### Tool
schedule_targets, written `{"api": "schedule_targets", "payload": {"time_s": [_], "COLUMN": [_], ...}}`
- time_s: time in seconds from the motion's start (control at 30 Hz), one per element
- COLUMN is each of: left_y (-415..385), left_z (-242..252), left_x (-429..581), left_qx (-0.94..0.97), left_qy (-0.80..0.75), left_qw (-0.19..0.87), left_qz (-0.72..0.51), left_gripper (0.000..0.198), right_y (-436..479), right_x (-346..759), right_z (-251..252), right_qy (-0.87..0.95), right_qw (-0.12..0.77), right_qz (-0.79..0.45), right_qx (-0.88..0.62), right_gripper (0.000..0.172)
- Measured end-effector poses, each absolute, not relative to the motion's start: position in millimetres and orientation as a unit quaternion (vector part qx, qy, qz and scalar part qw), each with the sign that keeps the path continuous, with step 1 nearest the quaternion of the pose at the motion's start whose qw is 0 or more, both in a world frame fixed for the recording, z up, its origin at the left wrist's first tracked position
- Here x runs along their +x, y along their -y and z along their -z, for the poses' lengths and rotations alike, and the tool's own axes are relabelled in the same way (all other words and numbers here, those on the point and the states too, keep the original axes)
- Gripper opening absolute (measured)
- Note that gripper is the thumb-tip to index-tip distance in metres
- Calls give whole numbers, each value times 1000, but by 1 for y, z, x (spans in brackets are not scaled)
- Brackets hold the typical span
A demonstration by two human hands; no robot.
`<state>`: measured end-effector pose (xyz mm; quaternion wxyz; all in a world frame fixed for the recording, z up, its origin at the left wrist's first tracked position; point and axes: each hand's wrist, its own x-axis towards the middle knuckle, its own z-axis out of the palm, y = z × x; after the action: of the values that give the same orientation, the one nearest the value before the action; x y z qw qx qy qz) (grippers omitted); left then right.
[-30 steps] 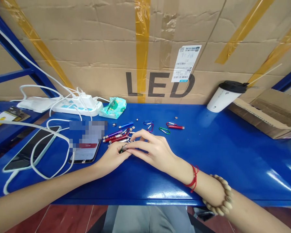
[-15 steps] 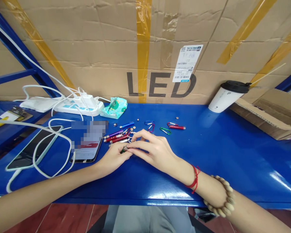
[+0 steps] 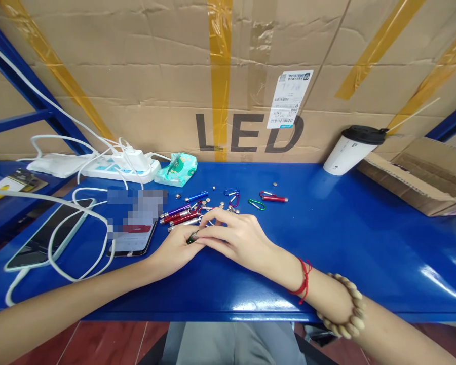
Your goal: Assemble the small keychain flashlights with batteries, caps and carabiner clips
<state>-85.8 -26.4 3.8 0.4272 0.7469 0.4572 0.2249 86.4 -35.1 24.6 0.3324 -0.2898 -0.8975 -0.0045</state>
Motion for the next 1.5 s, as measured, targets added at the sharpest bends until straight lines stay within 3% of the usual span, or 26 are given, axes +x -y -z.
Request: {"api": "schedule_targets", "payload": {"time_s": [0.13,0.23,0.33,0.4,0.5,0.57,0.67,0.83,1.1,1.33,1.5], "left_y": [25,26,27,28,29,30,30,31,32,32,31], "left_z": [-3,-5,-10,-13,-16,-17,-17,-17,-15,-13,-10], "left_x": [-86,-84,-82,-81,-81,-82,-82,-82,-84,-84,-84], "left_qx": [742,731,680,644,628,630,629,623,652,686,703], "left_qy": [-449,-451,-447,-451,-453,-450,-449,-446,-419,-424,-435], "left_qw": [440,448,504,534,540,535,534,548,534,513,489], "left_qz": [-234,-247,-289,-311,-330,-338,-342,-335,-338,-294,-279], "left_gripper": [22,27,35,38,41,41,40,38,39,37,36], "right_y": [37,35,27,19,9,4,0,-5,-12,-10,-2], "right_x": [86,91,102,112,124,128,129,129,136,136,119], "right_z": [-28,-30,-37,-42,-45,-43,-36,-32,-32,-31,-33], "right_qy": [904,888,854,841,845,841,835,826,815,818,827], "right_qw": [317,369,398,346,188,112,73,95,104,104,193], "right_qz": [34,41,20,24,33,30,14,-66,-225,-293,-301], "right_qx": [-284,-271,-335,-415,-500,-529,-545,-551,-524,-484,-434], "right_gripper": [16,12,19,27,32,29,18,12,22,24,23]}}
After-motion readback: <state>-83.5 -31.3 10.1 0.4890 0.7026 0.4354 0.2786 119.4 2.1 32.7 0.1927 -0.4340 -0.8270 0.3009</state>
